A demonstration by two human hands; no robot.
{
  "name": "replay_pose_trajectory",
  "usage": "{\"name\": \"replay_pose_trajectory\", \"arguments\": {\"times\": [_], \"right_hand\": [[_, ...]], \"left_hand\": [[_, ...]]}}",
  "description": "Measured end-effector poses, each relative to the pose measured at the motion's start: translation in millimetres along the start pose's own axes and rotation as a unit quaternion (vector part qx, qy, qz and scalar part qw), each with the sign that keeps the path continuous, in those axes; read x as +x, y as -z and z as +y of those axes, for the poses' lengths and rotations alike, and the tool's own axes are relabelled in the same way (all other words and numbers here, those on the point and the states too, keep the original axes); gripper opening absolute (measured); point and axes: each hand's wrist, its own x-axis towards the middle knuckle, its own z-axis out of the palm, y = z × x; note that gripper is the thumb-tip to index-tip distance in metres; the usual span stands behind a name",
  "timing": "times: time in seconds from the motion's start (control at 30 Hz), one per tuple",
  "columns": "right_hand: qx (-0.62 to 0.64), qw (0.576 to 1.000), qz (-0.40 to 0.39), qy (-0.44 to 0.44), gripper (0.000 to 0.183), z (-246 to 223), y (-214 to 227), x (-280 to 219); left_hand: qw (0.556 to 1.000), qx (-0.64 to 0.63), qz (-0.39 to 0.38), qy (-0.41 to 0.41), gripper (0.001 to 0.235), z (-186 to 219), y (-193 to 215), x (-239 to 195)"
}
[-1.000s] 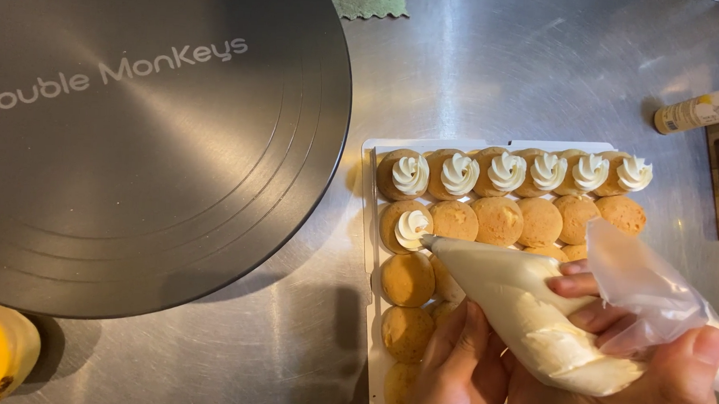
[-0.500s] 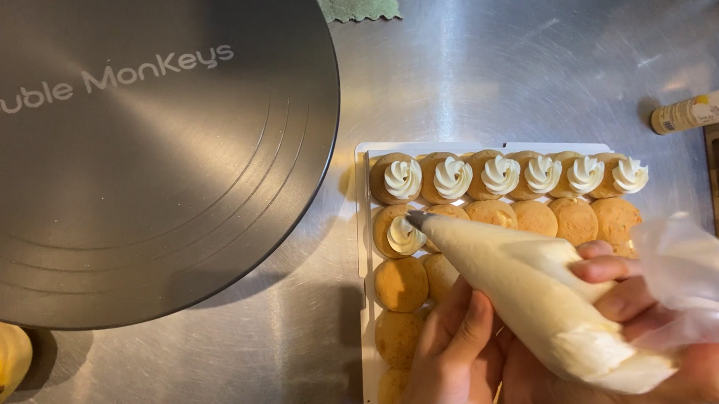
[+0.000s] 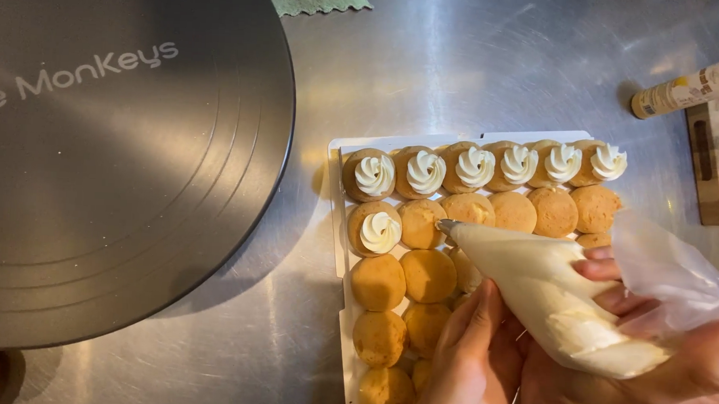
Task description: Using a piping bag to apply cream or frosting to a large tray of small round pastries in a grid pattern.
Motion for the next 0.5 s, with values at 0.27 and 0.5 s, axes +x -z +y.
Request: {"name": "replay_pose_trajectory", "arguments": {"times": [0.27, 0.5], "right_hand": [[-0.032, 0.997, 0.041, -0.062, 0.058, 15, 15, -36], [0.044, 0.988, 0.114, -0.099, 0.064, -28, -41, -43]], "left_hand": [[0.999, 0.035, -0.002, -0.001, 0.049, 1, 2, 10], [0.999, 0.030, -0.008, -0.009, 0.048, 7, -2, 7]]}}
